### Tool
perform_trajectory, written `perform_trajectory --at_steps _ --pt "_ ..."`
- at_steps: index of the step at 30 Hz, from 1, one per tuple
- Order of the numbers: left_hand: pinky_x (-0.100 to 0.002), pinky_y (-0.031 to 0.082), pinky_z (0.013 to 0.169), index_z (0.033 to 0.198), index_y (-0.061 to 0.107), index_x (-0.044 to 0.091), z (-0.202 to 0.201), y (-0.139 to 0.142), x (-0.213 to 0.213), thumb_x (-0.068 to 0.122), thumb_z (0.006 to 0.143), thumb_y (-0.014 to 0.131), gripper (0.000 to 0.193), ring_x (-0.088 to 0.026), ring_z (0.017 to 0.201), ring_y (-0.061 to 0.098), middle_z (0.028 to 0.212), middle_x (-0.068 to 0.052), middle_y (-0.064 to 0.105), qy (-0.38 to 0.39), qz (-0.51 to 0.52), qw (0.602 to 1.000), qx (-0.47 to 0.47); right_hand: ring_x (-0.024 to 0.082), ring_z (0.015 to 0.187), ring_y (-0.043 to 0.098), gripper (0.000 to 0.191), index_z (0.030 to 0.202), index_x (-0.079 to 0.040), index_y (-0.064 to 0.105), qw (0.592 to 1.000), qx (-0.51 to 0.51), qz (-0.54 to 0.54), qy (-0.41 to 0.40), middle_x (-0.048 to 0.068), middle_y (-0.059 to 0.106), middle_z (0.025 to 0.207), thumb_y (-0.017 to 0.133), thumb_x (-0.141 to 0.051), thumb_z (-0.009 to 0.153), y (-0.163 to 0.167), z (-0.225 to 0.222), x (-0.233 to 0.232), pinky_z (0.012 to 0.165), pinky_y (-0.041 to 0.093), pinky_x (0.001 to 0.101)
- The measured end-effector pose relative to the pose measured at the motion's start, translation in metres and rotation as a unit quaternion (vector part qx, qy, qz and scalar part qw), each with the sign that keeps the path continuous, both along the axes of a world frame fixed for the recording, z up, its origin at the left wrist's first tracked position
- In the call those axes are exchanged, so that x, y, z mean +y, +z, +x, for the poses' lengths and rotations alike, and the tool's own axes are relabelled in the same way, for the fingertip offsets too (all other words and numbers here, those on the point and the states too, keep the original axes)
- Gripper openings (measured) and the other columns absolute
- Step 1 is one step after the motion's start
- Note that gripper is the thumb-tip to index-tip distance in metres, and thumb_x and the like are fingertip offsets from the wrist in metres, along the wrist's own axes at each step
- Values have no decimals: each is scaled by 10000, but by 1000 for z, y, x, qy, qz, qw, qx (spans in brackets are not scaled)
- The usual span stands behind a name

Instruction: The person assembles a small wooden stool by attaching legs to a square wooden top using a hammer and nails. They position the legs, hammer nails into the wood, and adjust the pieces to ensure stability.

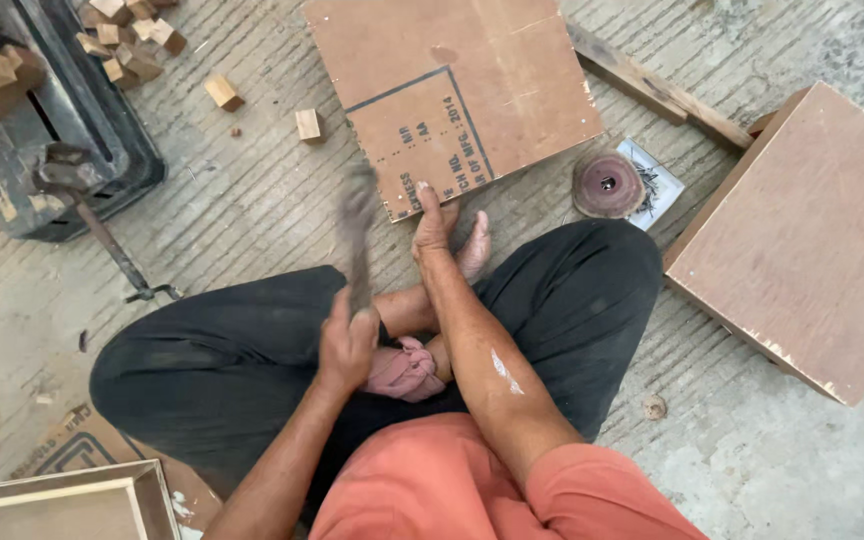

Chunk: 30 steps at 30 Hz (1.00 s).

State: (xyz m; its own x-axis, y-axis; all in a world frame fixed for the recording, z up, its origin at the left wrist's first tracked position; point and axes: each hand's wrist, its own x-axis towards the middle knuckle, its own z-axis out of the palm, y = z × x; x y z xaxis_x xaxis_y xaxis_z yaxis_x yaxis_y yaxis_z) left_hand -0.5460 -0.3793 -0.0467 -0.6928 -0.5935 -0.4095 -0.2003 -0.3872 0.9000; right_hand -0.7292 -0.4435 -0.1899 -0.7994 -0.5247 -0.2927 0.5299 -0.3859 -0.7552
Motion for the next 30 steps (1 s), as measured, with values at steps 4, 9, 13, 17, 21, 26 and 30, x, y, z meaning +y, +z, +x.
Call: perform_trajectory --at_steps 4,9,13,17,21,26,30 --pt "-326 412 438 995 589 -35 0 3 -7 348 1052 471 406 -131 488 493 616 -11 527 103 -113 968 -197 217 1124 604 613 1380 9 534 1000 24 8 1 94 639 1279 753 -152 830 16 -3 -1 993 467 344" --pt "-312 406 475 1213 501 -42 22 29 8 433 1053 489 502 -139 531 485 695 -30 555 177 -316 926 101 209 1166 597 673 1416 0 496 1000 2 -2 -8 93 622 1296 749 -108 802 13 3 -2 1032 465 347" --pt "-339 474 520 1261 522 -98 4 -3 3 325 1044 509 475 -179 554 614 662 -64 595 114 -376 916 -86 237 1167 596 658 1434 51 500 1000 14 -13 1 133 621 1312 747 -104 845 4 3 2 1040 463 364" --pt "-364 465 507 1132 634 -46 1 -19 -17 346 1063 502 420 -218 530 577 628 -97 594 67 -222 952 -202 194 1215 597 674 1429 -17 468 1000 15 -9 -5 76 607 1348 728 -102 813 7 0 1 1042 472 333" --pt "-351 483 493 1247 567 -23 21 -11 -13 339 1039 464 430 -190 527 584 664 -78 610 127 -333 931 -74 229 1199 603 633 1430 25 487 999 14 42 4 128 620 1352 738 -118 867 11 -6 -8 1030 473 329" --pt "-323 477 537 1257 571 -51 12 -24 3 384 1068 512 478 -142 601 593 707 -55 600 92 -282 935 -196 285 1162 595 635 1443 77 496 1000 4 13 7 186 617 1324 740 -112 888 8 -4 -1 1013 480 383" --pt "-323 439 465 1179 629 -4 5 -39 -8 400 1027 500 451 -147 541 528 685 -53 570 132 -112 960 -220 228 1206 591 662 1455 21 454 998 23 53 19 122 616 1344 737 -129 875 12 1 10 1044 460 347"
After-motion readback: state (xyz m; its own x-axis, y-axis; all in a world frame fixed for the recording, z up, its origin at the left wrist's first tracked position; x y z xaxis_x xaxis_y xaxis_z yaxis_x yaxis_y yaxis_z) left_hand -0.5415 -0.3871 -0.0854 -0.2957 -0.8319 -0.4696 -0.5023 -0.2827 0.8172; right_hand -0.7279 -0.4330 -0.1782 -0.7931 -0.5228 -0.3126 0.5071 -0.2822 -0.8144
